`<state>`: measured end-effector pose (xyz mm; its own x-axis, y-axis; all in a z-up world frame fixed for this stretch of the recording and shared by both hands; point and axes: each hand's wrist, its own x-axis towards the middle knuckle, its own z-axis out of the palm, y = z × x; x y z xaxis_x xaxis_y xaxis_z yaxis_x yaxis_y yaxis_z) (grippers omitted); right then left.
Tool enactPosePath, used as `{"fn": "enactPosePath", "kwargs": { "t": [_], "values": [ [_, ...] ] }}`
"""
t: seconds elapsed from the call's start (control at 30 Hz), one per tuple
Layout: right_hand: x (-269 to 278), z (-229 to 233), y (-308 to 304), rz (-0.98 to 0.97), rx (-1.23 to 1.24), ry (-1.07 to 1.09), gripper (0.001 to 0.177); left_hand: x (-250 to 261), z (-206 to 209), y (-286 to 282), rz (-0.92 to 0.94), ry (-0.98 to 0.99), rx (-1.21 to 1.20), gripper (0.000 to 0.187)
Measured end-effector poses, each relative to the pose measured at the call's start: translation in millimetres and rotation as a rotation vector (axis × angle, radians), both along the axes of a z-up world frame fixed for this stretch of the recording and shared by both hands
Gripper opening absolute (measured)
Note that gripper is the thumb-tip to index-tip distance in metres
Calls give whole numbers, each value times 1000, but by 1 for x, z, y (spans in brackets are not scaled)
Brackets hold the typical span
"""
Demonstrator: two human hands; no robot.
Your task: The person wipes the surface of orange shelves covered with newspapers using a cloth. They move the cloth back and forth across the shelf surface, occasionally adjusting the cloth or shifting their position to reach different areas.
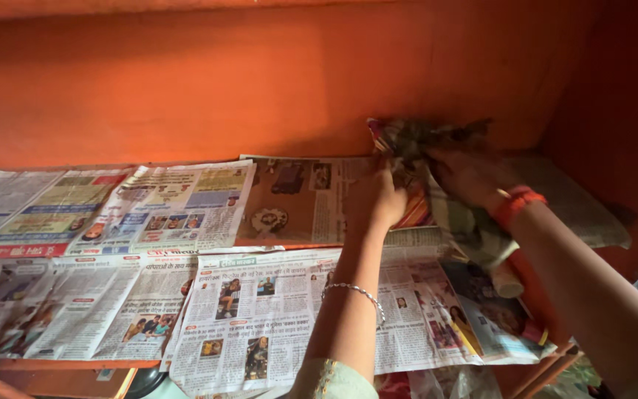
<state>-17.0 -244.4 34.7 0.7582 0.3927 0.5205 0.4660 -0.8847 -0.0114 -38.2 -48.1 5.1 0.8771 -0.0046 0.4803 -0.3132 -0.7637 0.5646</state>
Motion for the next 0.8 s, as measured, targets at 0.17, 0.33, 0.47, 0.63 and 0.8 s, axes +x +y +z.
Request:
{"fn": "enactPosePath", "kwargs": {
  "t": [0.17, 0.33, 0.47, 0.63, 0.8],
  "values": [
    [34, 0, 13, -93, -36, -62, 43, 14, -7, 0, -20, -161, 28, 72],
    [38, 3, 16, -253, 103, 40, 42, 22, -13, -2, -15, 8, 76, 69],
    [26, 5, 26, -508, 130, 93, 44, 23, -16, 0, -44, -108, 42, 71],
    [3, -2, 23, -424, 114, -17, 40, 9, -7, 1, -52, -111, 13, 67],
    [-31, -14, 21, -335, 87, 10, 42, -8, 5, 1, -42, -58, 0, 59]
  ]
}}
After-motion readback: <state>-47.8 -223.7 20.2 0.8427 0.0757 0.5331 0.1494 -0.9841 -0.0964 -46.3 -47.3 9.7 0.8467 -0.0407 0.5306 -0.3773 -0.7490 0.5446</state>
